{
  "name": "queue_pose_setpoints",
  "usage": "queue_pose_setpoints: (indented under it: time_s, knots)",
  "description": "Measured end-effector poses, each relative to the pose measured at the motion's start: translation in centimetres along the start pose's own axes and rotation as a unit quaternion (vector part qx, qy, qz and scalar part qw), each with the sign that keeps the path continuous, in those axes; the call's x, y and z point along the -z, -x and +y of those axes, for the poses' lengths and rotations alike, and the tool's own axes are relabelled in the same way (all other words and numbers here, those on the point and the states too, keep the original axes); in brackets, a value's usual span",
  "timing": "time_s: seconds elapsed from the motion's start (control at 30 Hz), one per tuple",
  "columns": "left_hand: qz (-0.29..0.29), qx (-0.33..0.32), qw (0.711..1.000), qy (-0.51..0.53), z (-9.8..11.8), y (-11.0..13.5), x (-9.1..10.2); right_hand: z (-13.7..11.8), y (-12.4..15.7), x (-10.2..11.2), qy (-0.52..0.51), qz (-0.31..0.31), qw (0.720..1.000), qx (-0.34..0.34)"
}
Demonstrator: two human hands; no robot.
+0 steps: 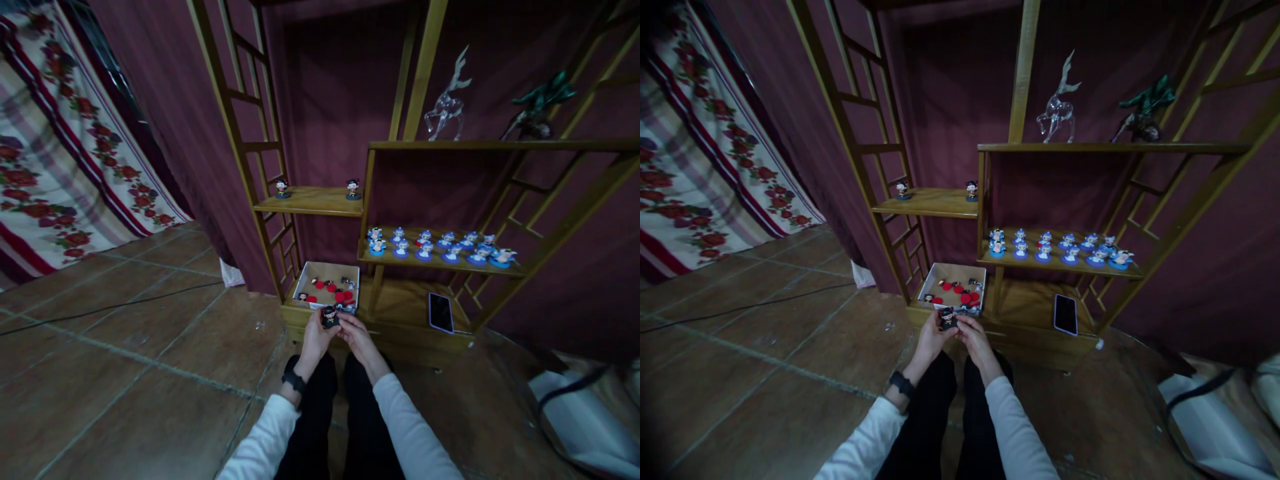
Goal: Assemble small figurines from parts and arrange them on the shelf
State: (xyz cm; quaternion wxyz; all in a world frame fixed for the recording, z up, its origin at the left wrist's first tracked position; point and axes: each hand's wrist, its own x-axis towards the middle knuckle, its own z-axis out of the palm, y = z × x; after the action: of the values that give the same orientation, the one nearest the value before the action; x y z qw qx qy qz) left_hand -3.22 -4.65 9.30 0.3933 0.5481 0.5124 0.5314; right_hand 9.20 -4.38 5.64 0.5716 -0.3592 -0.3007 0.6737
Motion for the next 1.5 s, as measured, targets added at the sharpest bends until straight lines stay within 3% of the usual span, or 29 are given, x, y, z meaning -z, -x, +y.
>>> queue_pose_setpoints:
  time_s: [0.23, 0.4, 0.63, 0.87, 1.03, 1.27, 1.37, 1.5]
  knots:
    - [-0.003, -0.001, 1.0, -0.016, -0.5, 0.1, 0.3, -0.4, 0.5, 0.1, 0.016, -0.021, 1.0, 0.015]
    - [-0.023, 0.005, 0.999, 0.031, -0.9, -0.2, 0.2, -0.5, 0.5, 0.0, 0.01, -0.035, 0.999, 0.019]
    - [0.0, 0.029, 0.998, 0.063, -1.4, -0.4, 0.2, -0.7, 0.6, -0.1, 0.018, -0.031, 0.999, 0.013]
    - [0.014, 0.012, 0.997, 0.073, -0.1, -0.9, 0.3, -0.7, 0.7, 0.1, 0.001, -0.025, 1.0, 0.009]
    - [0.033, -0.027, 0.998, 0.05, 4.5, -3.3, 1.4, -0.8, 0.9, 0.1, -0.023, -0.043, 0.999, 0.007]
    - [0.027, -0.149, 0.988, 0.034, 15.9, -9.0, 2.8, -0.5, 0.7, 0.4, -0.038, -0.044, 0.998, 0.018]
    - [0.021, -0.208, 0.978, 0.016, 20.5, -11.7, 2.4, -0.1, 0.3, 0.6, -0.04, -0.034, 0.999, 0.016]
    - [0.024, -0.21, 0.977, -0.018, 24.4, -15.3, 0.8, 0.0, 0.4, 0.7, -0.046, -0.038, 0.998, 0.023]
